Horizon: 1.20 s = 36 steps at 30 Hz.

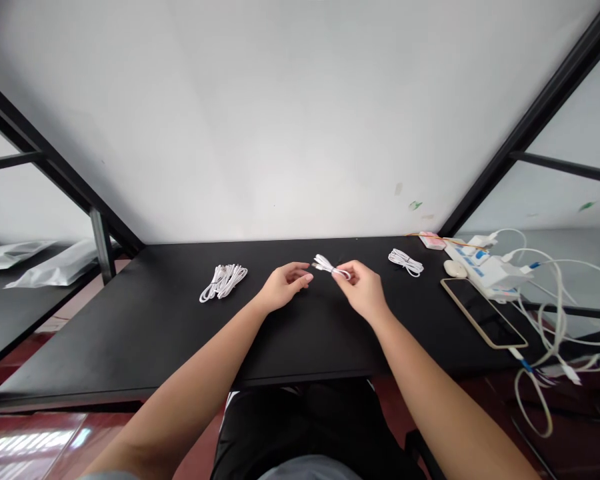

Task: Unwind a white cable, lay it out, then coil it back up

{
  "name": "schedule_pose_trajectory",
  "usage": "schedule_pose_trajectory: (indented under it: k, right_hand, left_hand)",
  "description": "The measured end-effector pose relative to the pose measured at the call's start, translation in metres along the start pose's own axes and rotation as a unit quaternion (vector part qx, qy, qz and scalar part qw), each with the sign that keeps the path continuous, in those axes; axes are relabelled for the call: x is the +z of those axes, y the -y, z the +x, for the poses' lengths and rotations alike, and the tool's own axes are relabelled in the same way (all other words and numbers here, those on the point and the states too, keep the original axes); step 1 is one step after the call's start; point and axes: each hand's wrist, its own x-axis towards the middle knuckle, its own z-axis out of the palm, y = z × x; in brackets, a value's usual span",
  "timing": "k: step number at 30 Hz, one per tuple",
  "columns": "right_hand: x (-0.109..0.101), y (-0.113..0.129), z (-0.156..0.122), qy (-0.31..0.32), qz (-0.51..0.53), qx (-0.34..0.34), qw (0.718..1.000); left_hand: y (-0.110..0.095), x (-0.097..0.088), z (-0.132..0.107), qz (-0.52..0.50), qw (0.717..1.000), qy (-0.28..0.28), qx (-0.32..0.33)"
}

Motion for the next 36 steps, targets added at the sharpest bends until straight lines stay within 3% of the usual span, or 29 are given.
schedule_pose_trajectory:
  k: [2,5,11,18,21,27,36]
  right_hand:
    - [0.017,0.013,-0.002,0.031,0.033,-0.006,0.999]
    - [0.034,0.026,-0.005,0.070,0.069,-0.014,0.995]
    - [0.047,0.029,-0.005,0.098,0.118,-0.004,0.988]
    - [0.052,0.024,0.011,0.082,0.208,0.080,0.971]
    - [0.053,0.026,0.020,0.112,0.189,0.069,0.973]
    - [0.057,0.030,0.028,0.092,0.118,0.022,0.989]
    - [0.054,0.019,0.040,0.122,0.131,0.031,0.983]
  left_hand:
    - [-0.002,0.004,0.001,-0.077,0.997,0.025,-0.010]
    - [-0.001,0.004,0.002,-0.134,0.991,0.007,-0.008]
    - [0.000,-0.002,0.004,-0.184,0.983,-0.024,-0.014]
    - [-0.001,-0.004,0.004,-0.184,0.983,-0.025,-0.008]
    - [0.000,-0.005,0.003,-0.197,0.980,-0.037,-0.007]
    - [0.001,-0.004,0.003,-0.218,0.974,-0.054,-0.009]
    - [0.005,-0.011,0.003,-0.099,0.992,-0.075,0.003]
